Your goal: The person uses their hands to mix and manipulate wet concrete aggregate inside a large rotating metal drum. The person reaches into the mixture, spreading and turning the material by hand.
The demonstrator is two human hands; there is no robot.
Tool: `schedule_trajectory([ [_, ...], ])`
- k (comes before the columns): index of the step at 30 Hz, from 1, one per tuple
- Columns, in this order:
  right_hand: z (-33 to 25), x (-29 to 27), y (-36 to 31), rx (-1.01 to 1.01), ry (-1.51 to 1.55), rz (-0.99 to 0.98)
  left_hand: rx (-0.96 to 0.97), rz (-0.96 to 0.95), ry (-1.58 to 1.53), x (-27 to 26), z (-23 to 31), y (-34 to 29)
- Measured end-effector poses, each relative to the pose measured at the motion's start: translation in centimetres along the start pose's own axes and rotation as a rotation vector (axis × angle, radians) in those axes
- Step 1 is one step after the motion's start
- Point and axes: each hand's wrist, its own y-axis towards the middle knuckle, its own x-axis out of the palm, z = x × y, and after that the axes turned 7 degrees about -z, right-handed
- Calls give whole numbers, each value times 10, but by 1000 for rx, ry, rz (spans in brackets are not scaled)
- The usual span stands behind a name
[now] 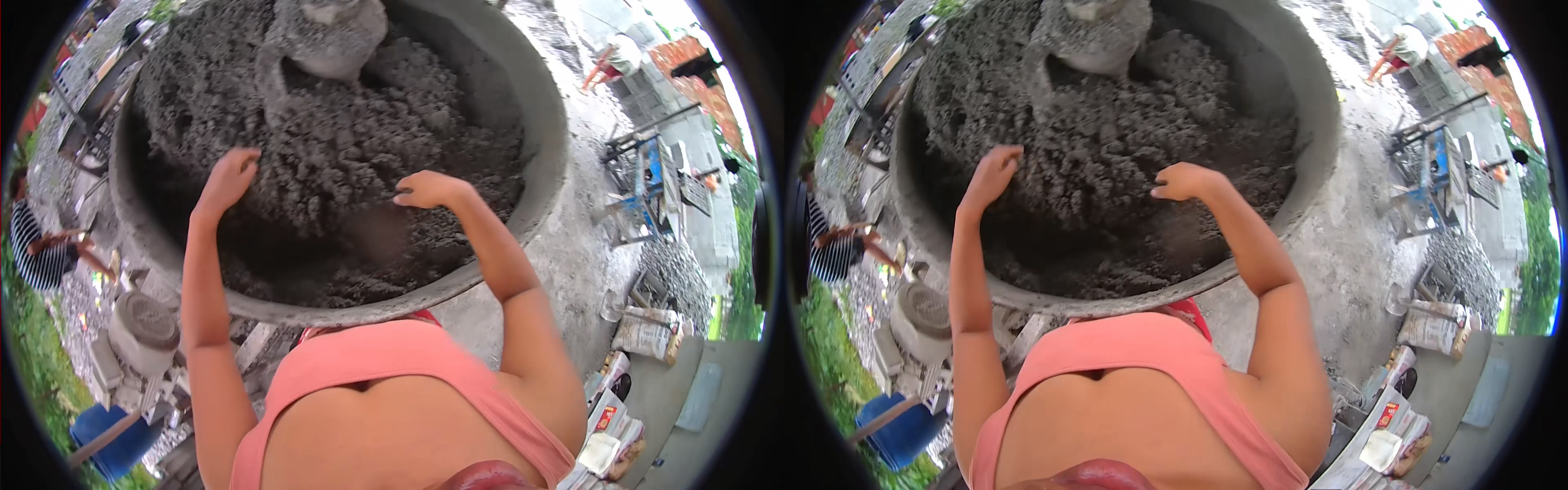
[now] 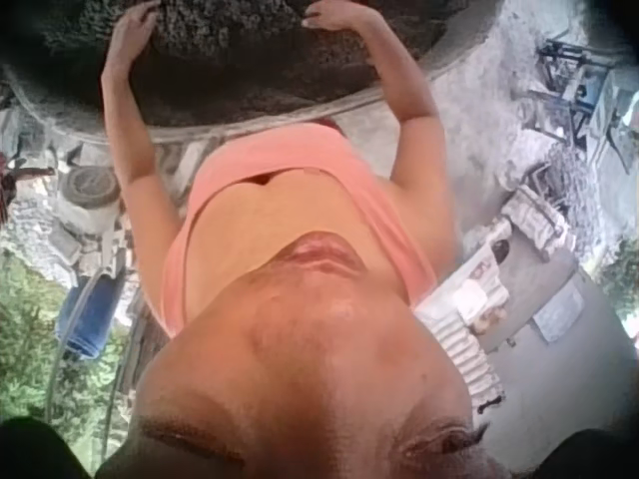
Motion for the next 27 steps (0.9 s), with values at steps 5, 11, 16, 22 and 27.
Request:
schedule_trajectory([
  [5,3,-1,-6,-38,1,39,105,410,139,-21,-10,6],
  [11,-16,-8,-10,-21,26,-5,-57,637,72,-32,-23,-8],
  [16,-17,-1,-2,-175,130,263,-66,660,70,-38,-22,-16],
  [22,-62,15,16,-286,222,343,14,753,-6,-43,-14,-30],
  [27,-69,22,54,-337,206,500,79,816,-290,-51,-1,-54],
])
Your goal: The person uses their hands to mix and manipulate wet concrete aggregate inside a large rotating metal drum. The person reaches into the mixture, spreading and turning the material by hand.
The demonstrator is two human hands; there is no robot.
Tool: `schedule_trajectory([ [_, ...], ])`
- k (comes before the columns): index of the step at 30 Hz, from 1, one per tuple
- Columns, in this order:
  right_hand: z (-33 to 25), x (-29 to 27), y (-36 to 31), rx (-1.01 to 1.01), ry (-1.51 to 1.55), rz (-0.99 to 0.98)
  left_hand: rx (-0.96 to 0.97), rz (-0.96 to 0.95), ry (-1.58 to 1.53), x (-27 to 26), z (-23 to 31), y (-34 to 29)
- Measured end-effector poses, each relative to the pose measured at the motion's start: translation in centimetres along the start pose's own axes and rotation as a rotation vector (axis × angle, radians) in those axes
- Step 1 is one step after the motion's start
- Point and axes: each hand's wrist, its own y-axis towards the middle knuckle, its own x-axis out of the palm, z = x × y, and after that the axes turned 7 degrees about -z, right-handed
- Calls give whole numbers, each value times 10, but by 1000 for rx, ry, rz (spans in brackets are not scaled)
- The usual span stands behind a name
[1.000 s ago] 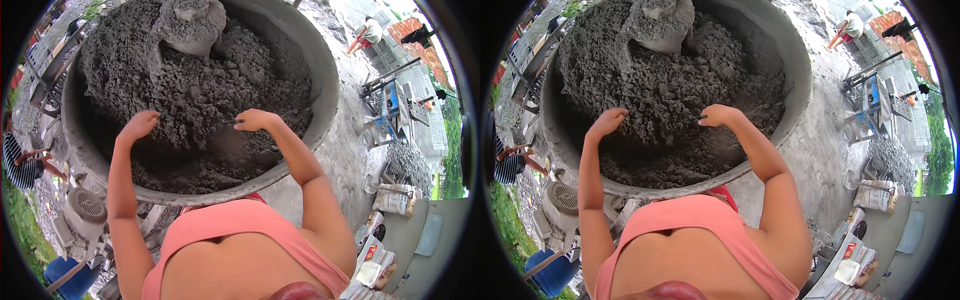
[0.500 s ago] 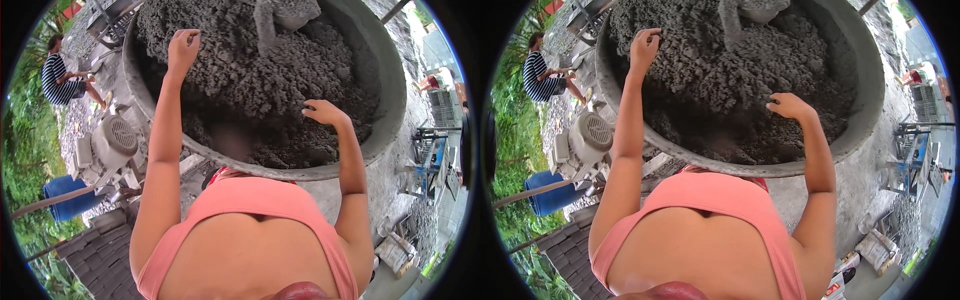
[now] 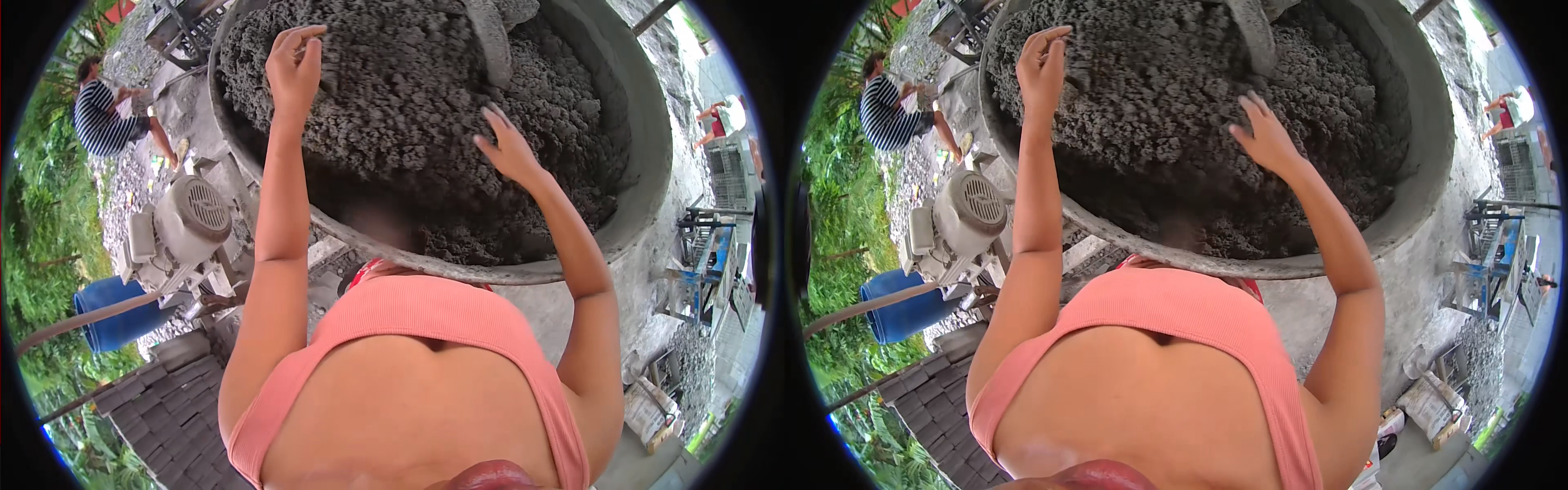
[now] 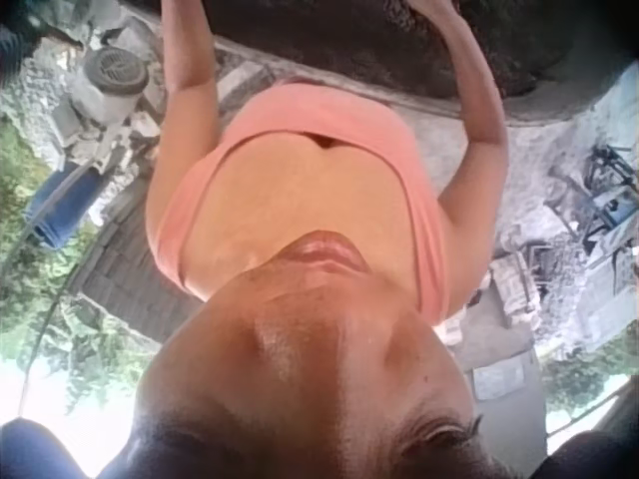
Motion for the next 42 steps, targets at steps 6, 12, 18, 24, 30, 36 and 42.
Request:
schedule_trajectory([
  [6,12,-23,41,338,136,-92,119,65,-210,-26,31,-2],
  [12,37,-56,27,374,243,7,-38,-2,-317,-66,19,-23],
  [18,83,-98,-5,418,572,-11,-229,-145,-332,-51,15,-49],
  [24,123,-138,-19,413,474,137,-254,-237,-425,-41,23,-42],
  [30,111,-184,-25,412,402,145,-273,-279,-461,-47,8,-51],
  [36,183,-225,-34,517,325,145,-248,-326,-307,-44,4,-61],
  [42,186,-251,-51,536,86,177,-316,-340,-266,-59,-1,-75],
])
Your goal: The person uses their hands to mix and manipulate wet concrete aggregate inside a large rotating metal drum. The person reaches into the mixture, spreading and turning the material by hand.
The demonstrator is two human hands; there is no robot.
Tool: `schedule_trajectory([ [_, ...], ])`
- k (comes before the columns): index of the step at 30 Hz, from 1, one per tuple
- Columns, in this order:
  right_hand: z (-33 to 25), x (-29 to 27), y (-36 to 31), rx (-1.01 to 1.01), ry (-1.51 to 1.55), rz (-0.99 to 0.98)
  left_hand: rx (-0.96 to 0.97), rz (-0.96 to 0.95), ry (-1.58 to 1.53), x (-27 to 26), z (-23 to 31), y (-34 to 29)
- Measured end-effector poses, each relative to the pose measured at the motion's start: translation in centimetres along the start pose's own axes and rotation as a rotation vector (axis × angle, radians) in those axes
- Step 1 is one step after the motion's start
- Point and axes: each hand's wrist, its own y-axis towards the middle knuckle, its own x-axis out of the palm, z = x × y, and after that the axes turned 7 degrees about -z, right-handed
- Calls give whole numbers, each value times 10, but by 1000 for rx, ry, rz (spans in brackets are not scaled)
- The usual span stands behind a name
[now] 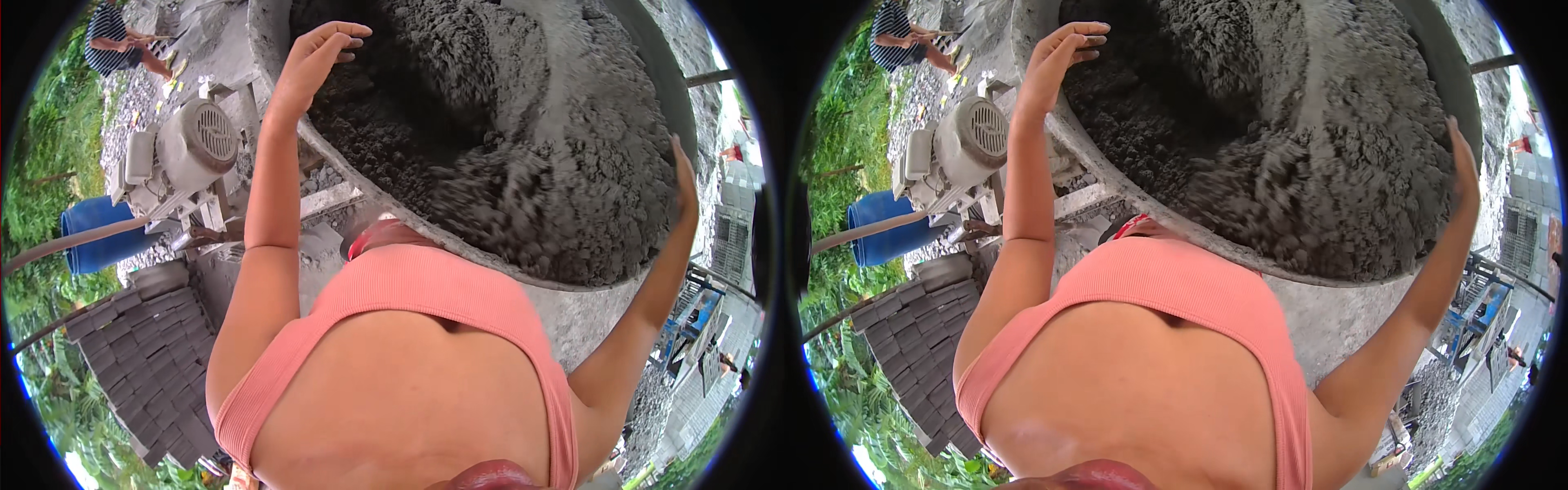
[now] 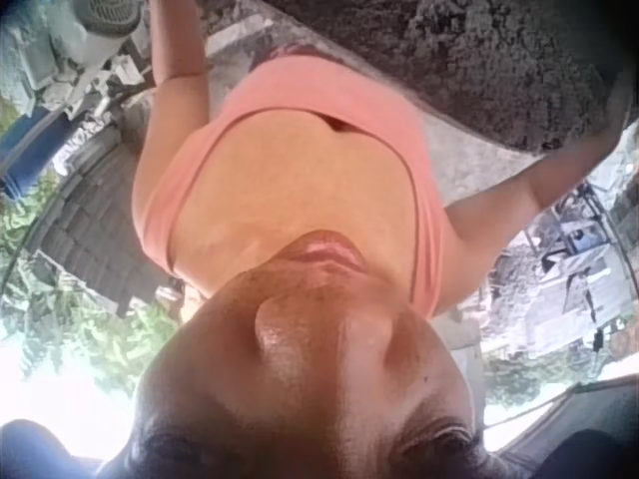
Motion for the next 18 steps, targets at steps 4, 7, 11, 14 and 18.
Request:
schedule_trajectory([
  [4,-16,-5,-39,-81,-89,103,-19,13,21,-13,-8,-15],
  [7,-33,17,-69,-95,-184,169,-110,16,23,-11,-11,-14],
  [11,-82,75,-110,16,-369,181,-96,-73,60,2,0,4],
  [14,-106,122,-132,-34,-422,-85,-189,-231,79,31,19,35],
  [18,-92,196,-102,-325,-234,-747,-198,-567,25,49,-12,93],
])
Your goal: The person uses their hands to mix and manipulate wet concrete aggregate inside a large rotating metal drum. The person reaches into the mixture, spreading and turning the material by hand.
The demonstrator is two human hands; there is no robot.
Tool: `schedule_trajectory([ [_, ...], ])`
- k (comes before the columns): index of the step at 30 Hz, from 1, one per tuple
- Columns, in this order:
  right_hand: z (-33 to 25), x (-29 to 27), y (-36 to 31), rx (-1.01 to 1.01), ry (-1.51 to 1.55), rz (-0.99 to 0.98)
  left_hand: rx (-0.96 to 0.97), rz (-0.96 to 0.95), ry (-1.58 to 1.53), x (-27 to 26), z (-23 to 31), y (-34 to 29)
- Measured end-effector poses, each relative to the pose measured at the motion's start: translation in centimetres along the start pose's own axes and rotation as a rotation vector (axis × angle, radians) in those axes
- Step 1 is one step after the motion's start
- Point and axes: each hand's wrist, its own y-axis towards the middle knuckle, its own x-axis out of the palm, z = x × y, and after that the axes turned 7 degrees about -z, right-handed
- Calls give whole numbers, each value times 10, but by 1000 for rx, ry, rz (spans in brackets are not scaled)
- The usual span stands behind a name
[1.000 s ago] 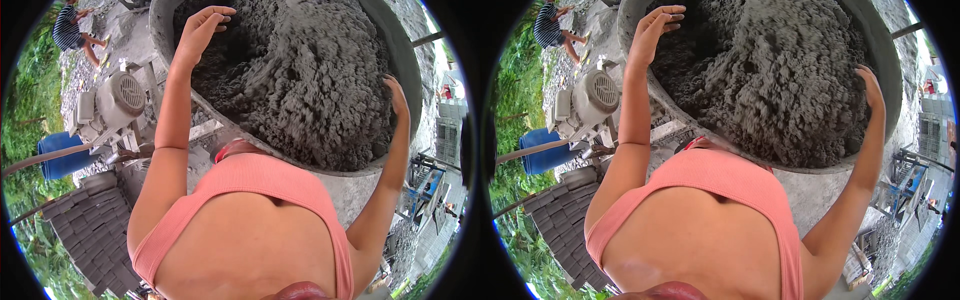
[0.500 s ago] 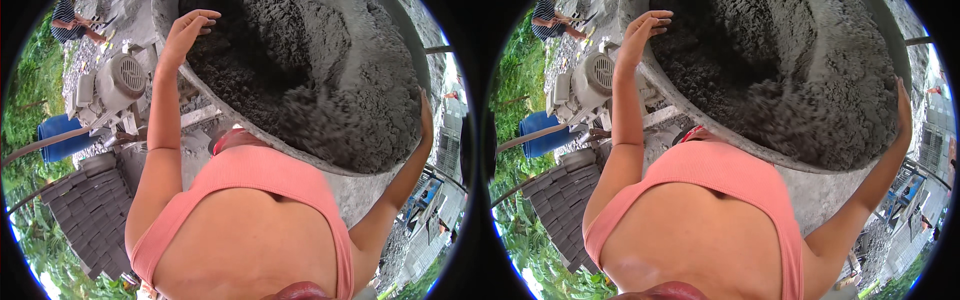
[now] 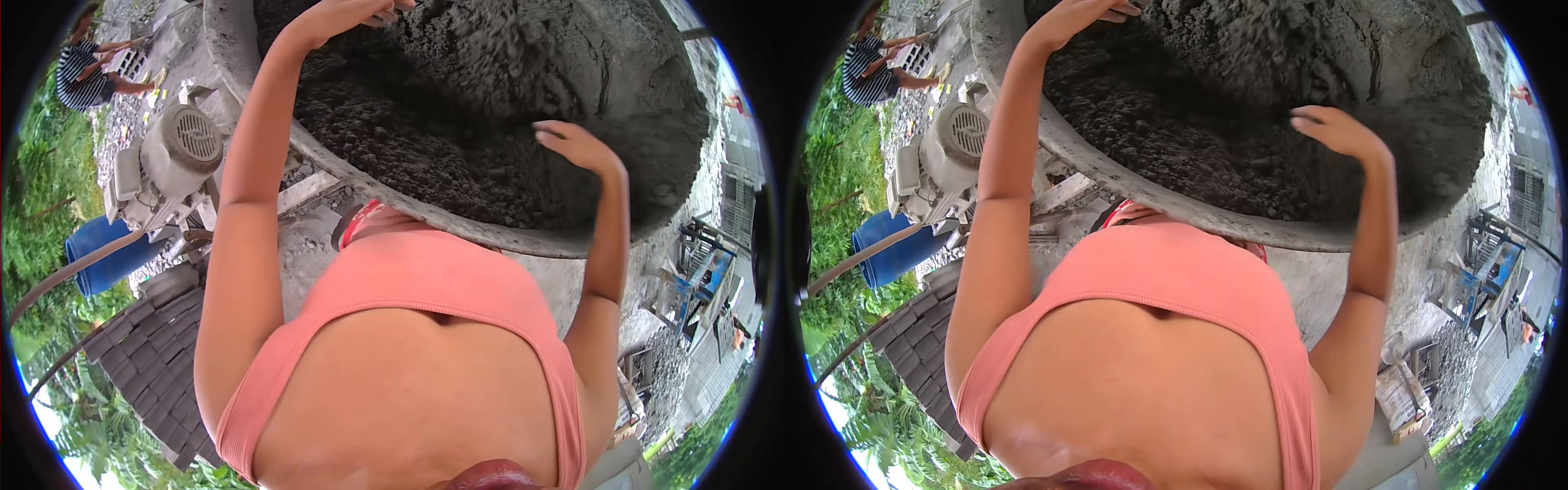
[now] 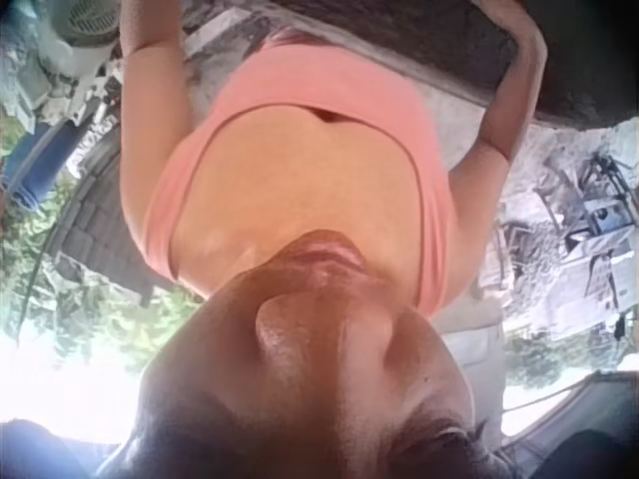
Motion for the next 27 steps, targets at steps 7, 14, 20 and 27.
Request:
schedule_trajectory([
  [7,20,27,28,235,-134,-155,-257,-480,1261,17,-125,39],
  [14,60,16,37,307,-192,-85,-444,-435,682,69,-55,30],
  [20,33,18,39,193,-90,-124,-464,-479,841,56,-65,30],
  [27,47,15,36,294,-159,-96,-412,-402,726,57,-67,28],
])
